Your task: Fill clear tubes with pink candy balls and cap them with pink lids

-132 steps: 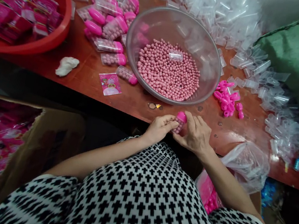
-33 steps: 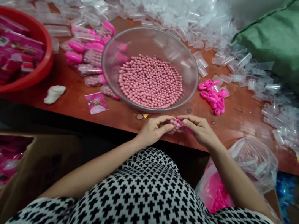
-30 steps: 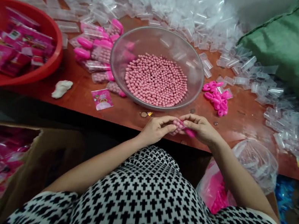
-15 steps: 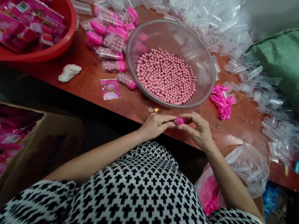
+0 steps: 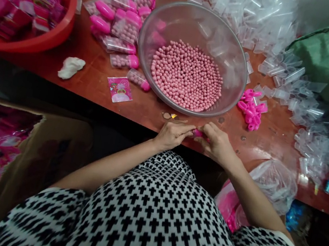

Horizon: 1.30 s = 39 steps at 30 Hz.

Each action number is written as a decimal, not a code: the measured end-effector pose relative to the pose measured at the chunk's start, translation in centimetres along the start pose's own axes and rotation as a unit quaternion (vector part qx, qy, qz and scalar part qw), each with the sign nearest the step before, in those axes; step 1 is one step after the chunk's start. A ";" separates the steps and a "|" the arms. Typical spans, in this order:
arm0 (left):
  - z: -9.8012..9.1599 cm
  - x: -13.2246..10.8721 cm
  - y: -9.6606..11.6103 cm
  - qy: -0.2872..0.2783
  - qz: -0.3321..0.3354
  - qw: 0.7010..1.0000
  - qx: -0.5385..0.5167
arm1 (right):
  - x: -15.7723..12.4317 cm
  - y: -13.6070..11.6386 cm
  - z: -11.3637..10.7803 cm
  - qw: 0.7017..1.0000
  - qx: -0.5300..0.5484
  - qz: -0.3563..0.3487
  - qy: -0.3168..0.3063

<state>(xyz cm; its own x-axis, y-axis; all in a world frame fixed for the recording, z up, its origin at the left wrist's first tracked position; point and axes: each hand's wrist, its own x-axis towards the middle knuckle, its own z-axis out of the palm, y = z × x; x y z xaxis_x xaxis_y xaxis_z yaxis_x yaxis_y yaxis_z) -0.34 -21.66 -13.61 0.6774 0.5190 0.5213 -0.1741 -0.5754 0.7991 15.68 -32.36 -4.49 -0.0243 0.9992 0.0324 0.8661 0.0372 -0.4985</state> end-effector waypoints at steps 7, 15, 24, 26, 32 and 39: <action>-0.6 0.1 0.3 -0.028 -0.059 0.997 -0.031 | 1.1 0.3 -0.4 0.999 0.027 -0.014 -0.022; -1.0 -0.4 1.9 -0.062 -0.116 0.987 -0.095 | 0.5 -0.9 -0.5 0.998 0.003 -0.057 -0.037; -1.3 0.0 3.7 0.031 -0.224 0.920 -0.321 | -2.3 -2.0 -2.8 0.918 0.373 0.117 0.072; -1.4 0.1 4.1 0.047 -0.231 0.912 -0.335 | -3.1 -1.6 -2.3 0.874 0.452 0.142 0.107; -1.1 -0.3 3.8 0.041 -0.213 0.930 -0.296 | -2.8 -0.7 -0.2 0.813 0.536 0.188 0.129; -1.2 -0.6 3.5 0.050 -0.076 0.986 -0.143 | -0.8 -2.1 -0.4 0.732 0.617 0.285 -0.052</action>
<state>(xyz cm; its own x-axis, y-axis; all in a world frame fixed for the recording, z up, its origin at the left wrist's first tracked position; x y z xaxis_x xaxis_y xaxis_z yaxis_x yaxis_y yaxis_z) -2.18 -23.26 -10.77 0.6398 0.6536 0.4044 -0.2794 -0.2924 0.9146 14.06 -33.21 -3.11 0.0723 0.8513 -0.5197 -0.3588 -0.4640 -0.8099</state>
